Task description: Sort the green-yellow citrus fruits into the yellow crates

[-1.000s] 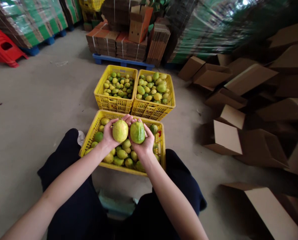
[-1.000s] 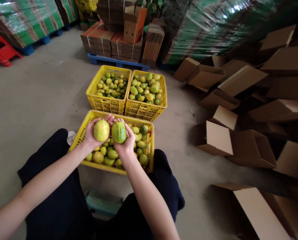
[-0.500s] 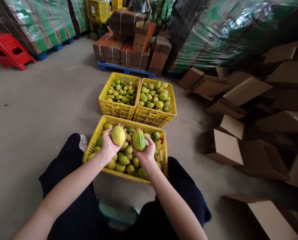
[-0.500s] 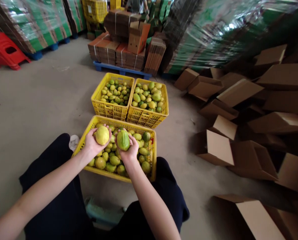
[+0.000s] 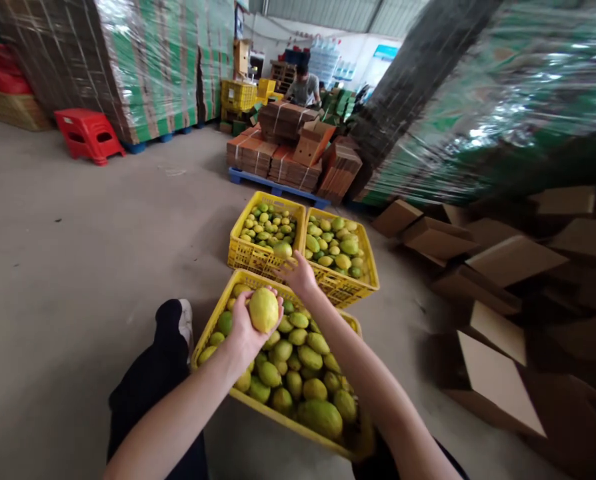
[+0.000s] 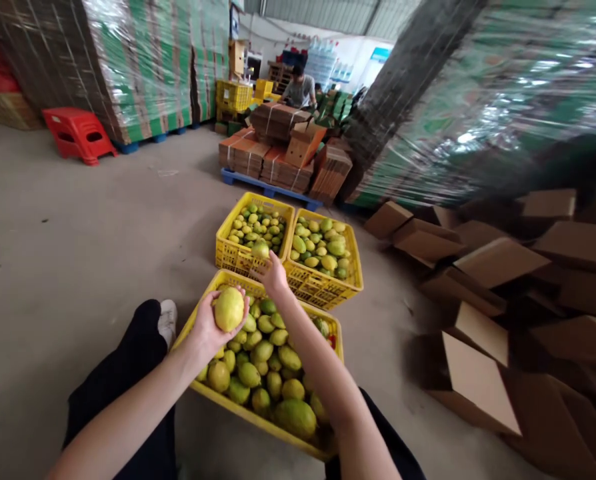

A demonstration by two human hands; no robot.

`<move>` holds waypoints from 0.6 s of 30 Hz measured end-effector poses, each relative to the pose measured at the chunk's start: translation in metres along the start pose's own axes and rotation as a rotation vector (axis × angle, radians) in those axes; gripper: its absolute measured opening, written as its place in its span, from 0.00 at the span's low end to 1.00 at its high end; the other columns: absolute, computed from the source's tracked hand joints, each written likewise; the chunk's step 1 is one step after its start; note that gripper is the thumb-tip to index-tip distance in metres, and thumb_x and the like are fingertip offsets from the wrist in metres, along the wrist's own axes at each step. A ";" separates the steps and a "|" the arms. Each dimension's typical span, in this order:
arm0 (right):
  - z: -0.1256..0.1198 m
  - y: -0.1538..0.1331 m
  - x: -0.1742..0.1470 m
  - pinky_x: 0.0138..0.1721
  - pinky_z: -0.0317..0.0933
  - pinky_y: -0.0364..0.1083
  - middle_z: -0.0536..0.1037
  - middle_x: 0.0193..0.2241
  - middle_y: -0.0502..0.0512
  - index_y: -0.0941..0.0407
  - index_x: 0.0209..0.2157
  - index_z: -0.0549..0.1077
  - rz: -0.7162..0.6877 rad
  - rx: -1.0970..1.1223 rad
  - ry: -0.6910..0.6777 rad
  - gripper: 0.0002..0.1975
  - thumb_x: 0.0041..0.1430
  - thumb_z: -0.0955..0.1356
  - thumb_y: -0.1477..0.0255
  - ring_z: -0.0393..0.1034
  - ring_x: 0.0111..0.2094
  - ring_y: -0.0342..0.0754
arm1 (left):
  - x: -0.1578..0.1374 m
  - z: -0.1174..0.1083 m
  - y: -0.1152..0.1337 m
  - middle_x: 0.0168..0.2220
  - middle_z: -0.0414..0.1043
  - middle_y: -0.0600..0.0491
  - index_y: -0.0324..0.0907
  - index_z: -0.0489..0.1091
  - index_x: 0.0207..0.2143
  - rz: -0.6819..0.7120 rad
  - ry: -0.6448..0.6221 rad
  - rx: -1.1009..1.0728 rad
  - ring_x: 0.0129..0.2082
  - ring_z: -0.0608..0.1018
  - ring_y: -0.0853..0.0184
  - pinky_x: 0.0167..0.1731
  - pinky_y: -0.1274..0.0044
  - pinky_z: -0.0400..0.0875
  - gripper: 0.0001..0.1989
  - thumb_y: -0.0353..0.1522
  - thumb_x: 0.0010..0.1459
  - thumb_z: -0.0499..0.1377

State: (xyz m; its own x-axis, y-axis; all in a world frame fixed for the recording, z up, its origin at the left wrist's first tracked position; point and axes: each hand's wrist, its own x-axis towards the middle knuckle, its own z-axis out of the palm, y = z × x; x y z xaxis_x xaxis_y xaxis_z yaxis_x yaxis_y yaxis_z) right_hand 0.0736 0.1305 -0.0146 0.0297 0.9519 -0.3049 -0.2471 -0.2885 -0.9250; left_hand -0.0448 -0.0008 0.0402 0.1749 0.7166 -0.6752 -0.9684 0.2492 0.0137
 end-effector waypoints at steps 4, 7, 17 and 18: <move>-0.023 -0.015 0.002 0.59 0.66 0.57 0.71 0.62 0.57 0.49 0.49 0.73 -0.024 -0.267 0.130 0.25 0.46 0.72 0.69 0.64 0.64 0.60 | 0.003 -0.001 0.003 0.27 0.78 0.49 0.36 0.73 0.44 -0.026 0.032 -0.002 0.25 0.81 0.62 0.23 0.75 0.77 0.14 0.30 0.60 0.52; -0.066 0.002 -0.032 0.55 0.68 0.62 0.75 0.56 0.65 0.54 0.42 0.75 0.016 -0.422 0.175 0.23 0.39 0.71 0.70 0.68 0.60 0.68 | 0.000 0.000 0.007 0.28 0.78 0.48 0.36 0.73 0.45 -0.002 0.019 -0.019 0.25 0.82 0.62 0.24 0.74 0.77 0.15 0.31 0.61 0.52; -0.132 0.025 -0.094 0.39 0.73 0.52 0.81 0.40 0.57 0.52 0.34 0.76 -0.003 -0.501 0.073 0.17 0.41 0.72 0.60 0.77 0.44 0.57 | 0.055 -0.035 -0.017 0.34 0.77 0.48 0.40 0.72 0.43 0.105 0.094 0.267 0.36 0.83 0.60 0.34 0.70 0.81 0.12 0.34 0.64 0.51; -0.135 0.023 -0.097 0.39 0.73 0.51 0.81 0.41 0.57 0.52 0.34 0.76 -0.013 -0.495 0.056 0.17 0.41 0.72 0.59 0.77 0.44 0.57 | 0.066 -0.044 -0.022 0.35 0.77 0.49 0.41 0.71 0.44 0.074 0.159 0.325 0.38 0.83 0.59 0.34 0.70 0.80 0.11 0.35 0.65 0.51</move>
State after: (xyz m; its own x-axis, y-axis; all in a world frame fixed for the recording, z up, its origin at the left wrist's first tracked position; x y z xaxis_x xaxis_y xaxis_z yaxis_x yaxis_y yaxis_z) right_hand 0.1963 0.0174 -0.0365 0.0851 0.9528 -0.2915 0.2427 -0.3036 -0.9214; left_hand -0.0196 0.0122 -0.0369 0.0518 0.6363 -0.7697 -0.8655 0.4131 0.2833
